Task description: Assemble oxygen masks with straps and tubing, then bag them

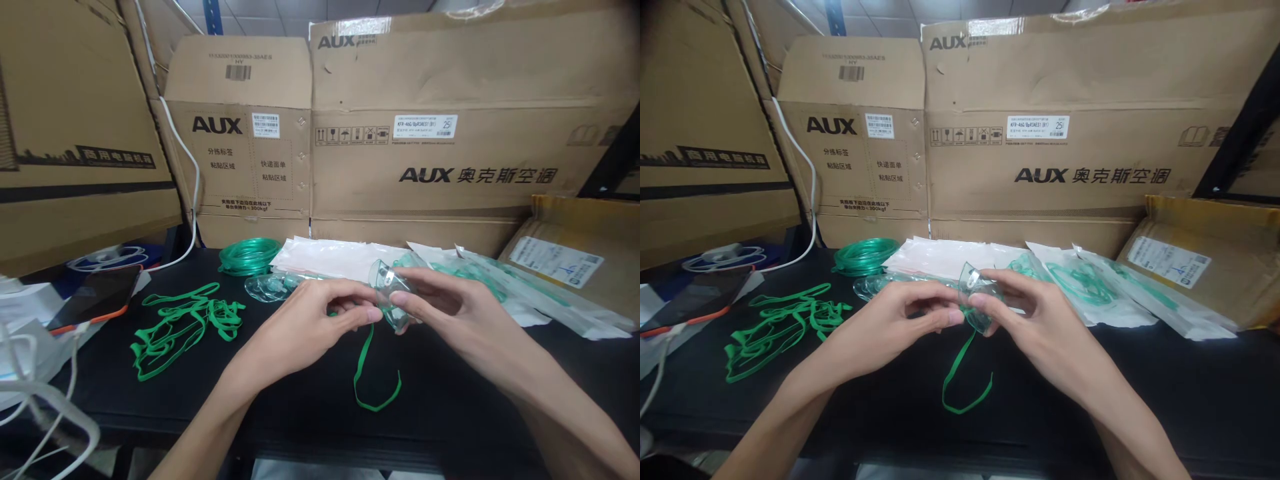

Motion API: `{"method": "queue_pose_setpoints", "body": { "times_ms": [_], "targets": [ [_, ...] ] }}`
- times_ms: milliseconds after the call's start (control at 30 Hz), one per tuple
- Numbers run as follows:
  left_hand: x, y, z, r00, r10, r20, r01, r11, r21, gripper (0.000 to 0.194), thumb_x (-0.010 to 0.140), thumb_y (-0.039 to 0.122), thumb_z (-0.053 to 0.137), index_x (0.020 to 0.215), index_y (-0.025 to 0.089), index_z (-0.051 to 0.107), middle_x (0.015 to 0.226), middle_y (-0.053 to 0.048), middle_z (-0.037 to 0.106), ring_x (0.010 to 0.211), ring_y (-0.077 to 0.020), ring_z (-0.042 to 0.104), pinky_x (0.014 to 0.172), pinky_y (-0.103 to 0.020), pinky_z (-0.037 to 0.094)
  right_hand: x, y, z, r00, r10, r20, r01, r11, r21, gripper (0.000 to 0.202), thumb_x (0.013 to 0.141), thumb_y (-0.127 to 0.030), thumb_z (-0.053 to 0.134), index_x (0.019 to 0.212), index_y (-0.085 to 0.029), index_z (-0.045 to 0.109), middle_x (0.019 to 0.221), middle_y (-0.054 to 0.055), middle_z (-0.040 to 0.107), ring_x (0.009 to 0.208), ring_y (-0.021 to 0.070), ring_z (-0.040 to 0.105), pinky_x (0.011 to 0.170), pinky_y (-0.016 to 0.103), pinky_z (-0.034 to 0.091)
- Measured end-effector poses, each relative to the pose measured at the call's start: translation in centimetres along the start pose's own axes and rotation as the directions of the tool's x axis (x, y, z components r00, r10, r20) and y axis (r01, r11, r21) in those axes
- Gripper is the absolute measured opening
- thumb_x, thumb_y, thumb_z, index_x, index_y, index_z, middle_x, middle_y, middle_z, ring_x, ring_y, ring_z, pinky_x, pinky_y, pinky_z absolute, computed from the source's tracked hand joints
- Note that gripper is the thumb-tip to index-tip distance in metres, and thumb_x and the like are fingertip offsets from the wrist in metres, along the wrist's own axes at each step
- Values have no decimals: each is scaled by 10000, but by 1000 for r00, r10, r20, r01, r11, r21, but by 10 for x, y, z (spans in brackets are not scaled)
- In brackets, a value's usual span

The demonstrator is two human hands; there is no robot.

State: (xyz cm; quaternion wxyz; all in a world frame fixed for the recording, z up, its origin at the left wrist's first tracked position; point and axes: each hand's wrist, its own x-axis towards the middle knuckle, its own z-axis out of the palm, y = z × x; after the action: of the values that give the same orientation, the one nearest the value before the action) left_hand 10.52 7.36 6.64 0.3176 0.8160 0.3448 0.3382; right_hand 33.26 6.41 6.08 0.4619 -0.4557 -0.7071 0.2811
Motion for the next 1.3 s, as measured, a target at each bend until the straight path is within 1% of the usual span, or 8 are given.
{"method": "queue_pose_setpoints", "body": {
  "times_ms": [133,233,333,467,667,867,1000,1300],
  "targets": [
    [1,0,1,996,-27,87,39,989,-142,213,991,400,629,1053,253,771,924,29,689,832,-148,568,733,-235,433,1,-1,3,1000,29,11,-29,999,27,451,861,-563,743,1209,-275,739,933,24,801,708,238,763,718,395,657],
    [2,-1,2,997,-39,70,51,982,-181,221,989,407,630,1006,231,762,876,31,647,804,-135,527,705,-226,408,0,-1,1,999,32,25,-32,999,5,456,892,-560,716,1282,-323,716,1105,31,794,871,251,777,766,374,660],
    [3,-2,2,998,-47,44,54,982,-184,229,991,414,623,1000,224,751,855,30,624,786,-132,507,683,-229,387,-2,-2,-1,997,-80,-10,81,997,8,394,911,-487,726,1288,-377,704,1298,15,725,1161,271,705,901,357,634],
    [4,-3,2,999,-30,38,37,982,-185,228,993,400,618,996,204,736,888,17,639,819,-145,523,713,-243,396,-4,-5,-1,965,-260,-35,256,962,-92,154,899,-409,757,1043,-361,789,1389,5,651,1354,285,564,980,348,587],
    [4,0,4,998,-9,66,22,979,-200,221,993,376,615,1034,197,737,946,-4,673,870,-166,566,748,-248,419,-6,-5,3,961,-275,-33,271,958,-92,95,911,-347,747,832,-299,768,1321,23,685,1268,281,618,899,337,573],
    [4,2,7,999,-12,36,19,984,-180,420,1034,494,507,778,179,613,713,39,482,680,-118,428,618,-246,325,-4,-6,7,967,-256,-10,256,967,-13,95,919,-326,740,832,-293,757,1311,15,693,1266,270,622,943,349,544],
    [4,2,11,998,-52,22,55,983,-174,401,1051,488,461,816,193,598,730,36,522,702,-129,479,649,-256,353,-4,-3,11,961,-277,-12,276,959,-59,118,963,-292,675,856,-292,727,1327,0,674,1258,257,621,1026,401,498],
    [2,-1,17,996,-82,-36,84,995,52,341,1035,434,471,911,224,710,801,30,625,734,-148,527,632,-255,353,-3,-4,-2,913,-310,-266,275,948,-163,104,961,-262,649,863,-260,681,1239,32,718,1218,266,644,966,391,536]
  ]
}}
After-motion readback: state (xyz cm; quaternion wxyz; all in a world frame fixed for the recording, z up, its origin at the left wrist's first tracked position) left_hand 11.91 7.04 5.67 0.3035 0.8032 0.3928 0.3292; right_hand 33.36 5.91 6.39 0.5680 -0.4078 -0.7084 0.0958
